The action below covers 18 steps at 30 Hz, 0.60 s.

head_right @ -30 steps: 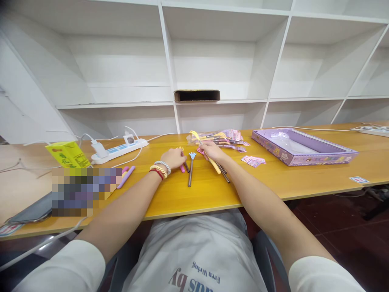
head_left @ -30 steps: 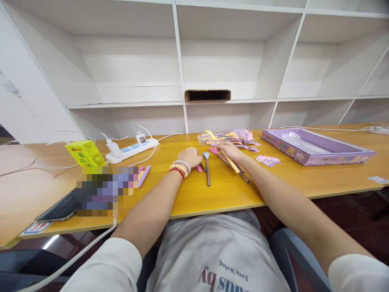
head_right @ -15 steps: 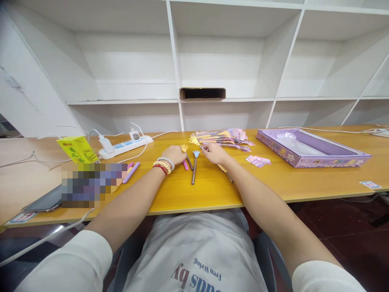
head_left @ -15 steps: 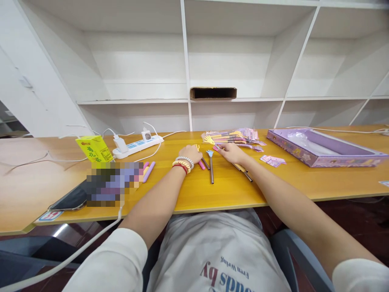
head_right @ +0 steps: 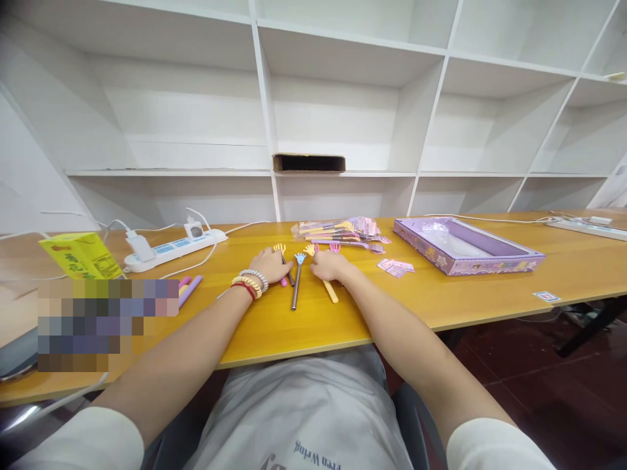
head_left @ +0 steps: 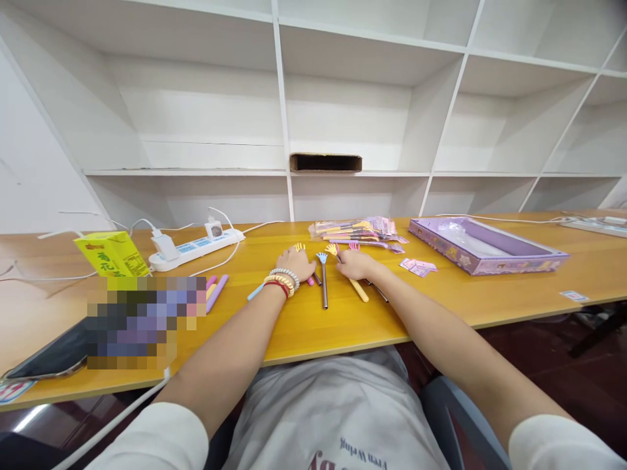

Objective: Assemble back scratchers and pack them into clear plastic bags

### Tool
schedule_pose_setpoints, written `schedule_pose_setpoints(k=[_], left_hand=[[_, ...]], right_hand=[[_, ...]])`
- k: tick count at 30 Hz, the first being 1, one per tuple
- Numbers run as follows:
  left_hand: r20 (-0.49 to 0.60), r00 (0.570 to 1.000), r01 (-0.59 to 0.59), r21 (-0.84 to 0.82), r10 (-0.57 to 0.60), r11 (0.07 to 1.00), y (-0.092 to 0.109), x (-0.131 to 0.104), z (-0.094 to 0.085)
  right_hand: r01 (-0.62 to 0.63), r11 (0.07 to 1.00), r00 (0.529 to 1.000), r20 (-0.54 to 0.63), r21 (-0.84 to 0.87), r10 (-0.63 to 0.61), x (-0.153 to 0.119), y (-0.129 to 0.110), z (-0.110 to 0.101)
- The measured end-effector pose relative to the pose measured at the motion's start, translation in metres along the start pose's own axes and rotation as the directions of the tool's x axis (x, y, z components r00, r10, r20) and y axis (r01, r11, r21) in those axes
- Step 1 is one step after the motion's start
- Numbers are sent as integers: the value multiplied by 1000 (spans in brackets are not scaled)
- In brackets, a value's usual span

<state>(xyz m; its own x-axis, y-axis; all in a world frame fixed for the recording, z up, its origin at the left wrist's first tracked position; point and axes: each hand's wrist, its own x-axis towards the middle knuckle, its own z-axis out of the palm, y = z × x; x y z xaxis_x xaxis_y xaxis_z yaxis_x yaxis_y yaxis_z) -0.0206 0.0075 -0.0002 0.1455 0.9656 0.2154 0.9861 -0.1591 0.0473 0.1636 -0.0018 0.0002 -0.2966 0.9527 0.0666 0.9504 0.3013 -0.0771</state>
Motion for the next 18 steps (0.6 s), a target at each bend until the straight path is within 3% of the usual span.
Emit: schedule_pose_setpoints(k=[4,7,9,11,14,16,18], left_hand=[[0,1000,-12,-4,12,1000,1,0,1],[-73,997,-21,-9,21,1000,3,-1,0],[-124,989,-92,-44,86,995,4,-2,0],[-154,961,-249,-102,232,963,6,-3,0],[-139,870,-491,-175,473,853,9,-3,3],[-83,830,-556,-204,551,806,11,-2,6],[-32,818,-568,-204,575,797,11,-1,8]], right_hand=[[6,997,999,42,-78,-3,-5,-7,-4],[7,995,999,51,-97,-3,-7,-11,-6],[5,995,999,54,-97,0,-8,-13,-6],[-1,996,999,49,-86,5,-8,-12,-6],[10,998,999,35,-62,-8,-7,-9,-5],[27,998,999,28,-56,-25,-6,-6,-5],[38,998,999,36,-55,-36,-4,-3,-4]])
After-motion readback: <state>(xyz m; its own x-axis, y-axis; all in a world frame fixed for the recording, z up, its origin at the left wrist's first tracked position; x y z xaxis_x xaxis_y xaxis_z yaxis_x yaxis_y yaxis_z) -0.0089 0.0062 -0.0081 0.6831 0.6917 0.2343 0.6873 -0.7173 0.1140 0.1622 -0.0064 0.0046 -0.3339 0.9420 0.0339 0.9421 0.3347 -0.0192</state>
